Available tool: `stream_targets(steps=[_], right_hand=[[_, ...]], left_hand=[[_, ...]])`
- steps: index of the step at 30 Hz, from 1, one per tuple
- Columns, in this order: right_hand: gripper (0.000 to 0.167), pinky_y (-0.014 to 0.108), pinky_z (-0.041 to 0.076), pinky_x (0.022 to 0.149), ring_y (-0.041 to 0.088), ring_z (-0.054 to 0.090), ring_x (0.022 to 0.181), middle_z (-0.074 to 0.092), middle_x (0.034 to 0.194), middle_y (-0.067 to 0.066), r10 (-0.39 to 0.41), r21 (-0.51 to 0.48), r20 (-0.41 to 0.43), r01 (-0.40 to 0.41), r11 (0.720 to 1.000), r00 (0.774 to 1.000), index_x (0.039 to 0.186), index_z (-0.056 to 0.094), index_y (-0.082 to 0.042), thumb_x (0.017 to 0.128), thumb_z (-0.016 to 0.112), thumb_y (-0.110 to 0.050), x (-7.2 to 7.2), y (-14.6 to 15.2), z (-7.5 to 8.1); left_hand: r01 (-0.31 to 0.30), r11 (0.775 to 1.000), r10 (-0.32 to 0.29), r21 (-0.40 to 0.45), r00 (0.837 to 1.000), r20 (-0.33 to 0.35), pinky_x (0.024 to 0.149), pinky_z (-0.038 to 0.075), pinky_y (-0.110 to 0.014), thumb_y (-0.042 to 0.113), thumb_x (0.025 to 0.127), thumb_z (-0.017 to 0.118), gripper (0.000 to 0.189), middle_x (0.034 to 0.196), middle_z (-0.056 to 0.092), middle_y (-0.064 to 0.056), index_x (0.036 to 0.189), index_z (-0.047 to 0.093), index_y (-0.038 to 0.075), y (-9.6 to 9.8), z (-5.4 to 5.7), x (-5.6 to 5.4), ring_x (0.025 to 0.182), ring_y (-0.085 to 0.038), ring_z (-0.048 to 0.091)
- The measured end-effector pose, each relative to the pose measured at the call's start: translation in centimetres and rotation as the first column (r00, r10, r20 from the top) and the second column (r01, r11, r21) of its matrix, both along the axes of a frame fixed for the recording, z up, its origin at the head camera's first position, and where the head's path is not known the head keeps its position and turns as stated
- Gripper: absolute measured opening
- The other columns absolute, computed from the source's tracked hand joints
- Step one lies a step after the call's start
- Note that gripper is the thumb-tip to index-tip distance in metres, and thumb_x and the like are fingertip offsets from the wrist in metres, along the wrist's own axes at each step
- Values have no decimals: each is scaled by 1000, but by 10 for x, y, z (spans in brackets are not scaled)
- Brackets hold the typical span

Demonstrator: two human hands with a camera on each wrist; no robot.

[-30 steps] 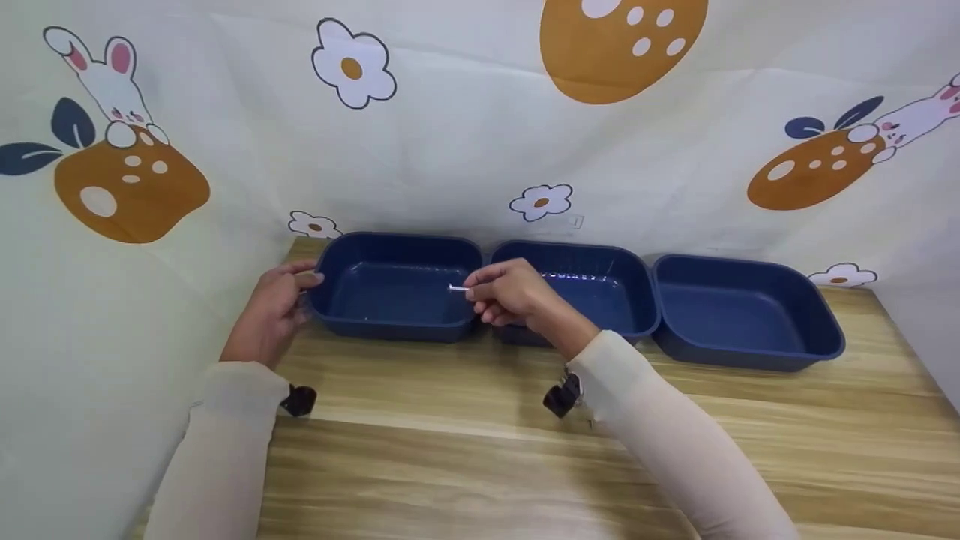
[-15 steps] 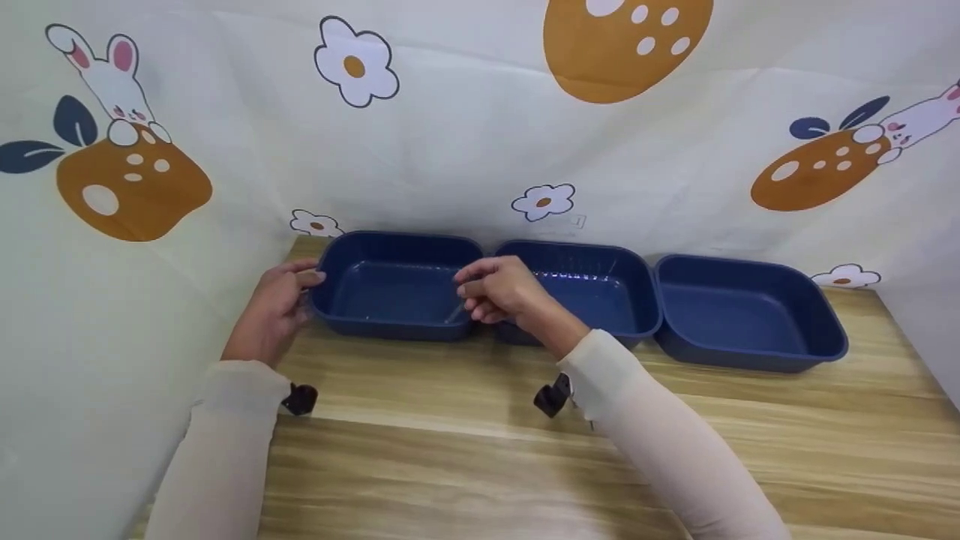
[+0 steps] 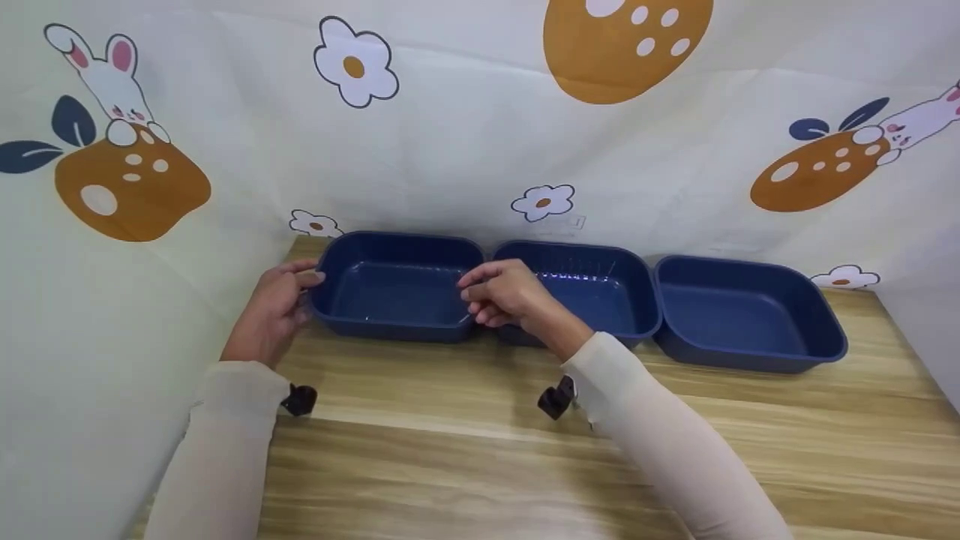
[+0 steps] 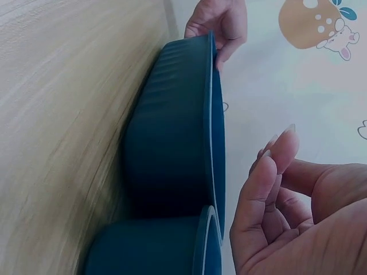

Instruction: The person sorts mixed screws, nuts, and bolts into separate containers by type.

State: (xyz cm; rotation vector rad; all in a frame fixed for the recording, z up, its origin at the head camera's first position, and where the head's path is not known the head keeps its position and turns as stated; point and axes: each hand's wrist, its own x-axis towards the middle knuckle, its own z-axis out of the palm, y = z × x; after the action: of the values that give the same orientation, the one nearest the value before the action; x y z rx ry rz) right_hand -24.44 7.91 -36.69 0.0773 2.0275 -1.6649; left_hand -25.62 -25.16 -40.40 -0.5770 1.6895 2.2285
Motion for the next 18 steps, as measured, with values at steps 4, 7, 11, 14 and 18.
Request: stream_targets(steps=[4,7,11,14,18], right_hand=[[26,24,48,45,10,54,45,61,62,4,20,12,-1,-20,1000,1000,115,66,0,90,66,-5,1,1,-1],[26,25,48,46,10,54,45,61,61,3,43,30,-1,-43,999,999,116,66,0,90,66,-7,3,3,-1],[27,25,49,46,10,55,45,61,62,2,68,51,10,-69,996,998,116,66,-1,90,67,-7,7,7,-1],[27,24,49,46,10,55,45,61,62,3,91,78,19,-93,993,996,116,66,-2,90,67,-8,10,14,-1],[24,24,49,45,10,55,45,62,62,4,123,122,24,-125,985,992,112,68,-3,89,68,-7,14,27,1]], left_hand=[[7,1000,-7,-12,1000,20,74,55,-28,2,96,52,41,97,68,0,135,44,11,1,1,0,87,-14,66],[7,1000,-7,-23,1000,28,71,55,-27,3,96,53,42,97,68,0,135,44,12,1,1,0,86,-14,66],[-1,1000,2,-31,999,32,73,56,-28,2,95,54,43,96,69,1,136,45,11,1,1,-1,86,-14,67],[-7,1000,8,-29,999,33,71,56,-28,1,95,54,42,93,68,1,135,46,10,2,1,-2,81,-13,65],[-15,1000,15,-22,1000,21,65,55,-27,0,94,54,36,87,70,1,128,50,11,2,1,-2,75,-12,64]])
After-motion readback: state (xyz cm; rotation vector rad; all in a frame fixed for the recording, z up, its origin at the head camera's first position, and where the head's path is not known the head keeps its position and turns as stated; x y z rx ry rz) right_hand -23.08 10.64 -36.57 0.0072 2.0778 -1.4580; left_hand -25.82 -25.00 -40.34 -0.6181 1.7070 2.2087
